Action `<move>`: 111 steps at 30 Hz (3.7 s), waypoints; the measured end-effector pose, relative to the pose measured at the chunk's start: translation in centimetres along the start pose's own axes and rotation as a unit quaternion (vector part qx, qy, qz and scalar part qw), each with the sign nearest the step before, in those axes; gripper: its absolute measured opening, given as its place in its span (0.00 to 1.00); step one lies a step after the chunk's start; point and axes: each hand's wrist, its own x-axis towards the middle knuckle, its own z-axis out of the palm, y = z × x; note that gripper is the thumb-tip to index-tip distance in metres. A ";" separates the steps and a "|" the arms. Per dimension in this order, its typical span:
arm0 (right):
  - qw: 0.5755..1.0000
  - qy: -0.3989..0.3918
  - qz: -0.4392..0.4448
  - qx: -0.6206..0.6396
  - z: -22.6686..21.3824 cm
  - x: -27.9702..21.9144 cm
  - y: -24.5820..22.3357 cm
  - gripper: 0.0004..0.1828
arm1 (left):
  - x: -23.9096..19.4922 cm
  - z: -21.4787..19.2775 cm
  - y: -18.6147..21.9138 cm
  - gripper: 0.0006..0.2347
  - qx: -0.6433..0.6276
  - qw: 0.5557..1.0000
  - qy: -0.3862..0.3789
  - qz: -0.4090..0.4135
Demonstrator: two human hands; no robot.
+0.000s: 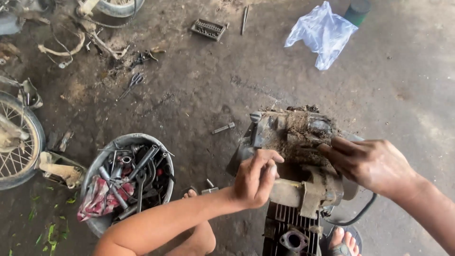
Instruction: The person scrapes dirt and grime off a motorcycle engine block using a small metal tool. They work on the top and side surfaces of the engine, removing debris by hand and with the tool, while sitting on the floor.
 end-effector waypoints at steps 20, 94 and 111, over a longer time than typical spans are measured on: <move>0.923 -0.112 0.309 0.203 -6.4 0.0 -9.8 0.13 | 7.6 -7.6 -8.5 0.15 0.323 0.940 -0.107 -0.025; 0.307 0.568 0.697 0.311 3.3 -15.8 -11.9 0.14 | 2.7 2.5 -1.9 0.39 0.249 0.926 -0.180 -0.219; 0.520 0.537 0.659 0.088 2.1 -20.0 -7.6 0.15 | 3.1 9.0 1.3 0.24 0.328 0.941 -0.064 -0.043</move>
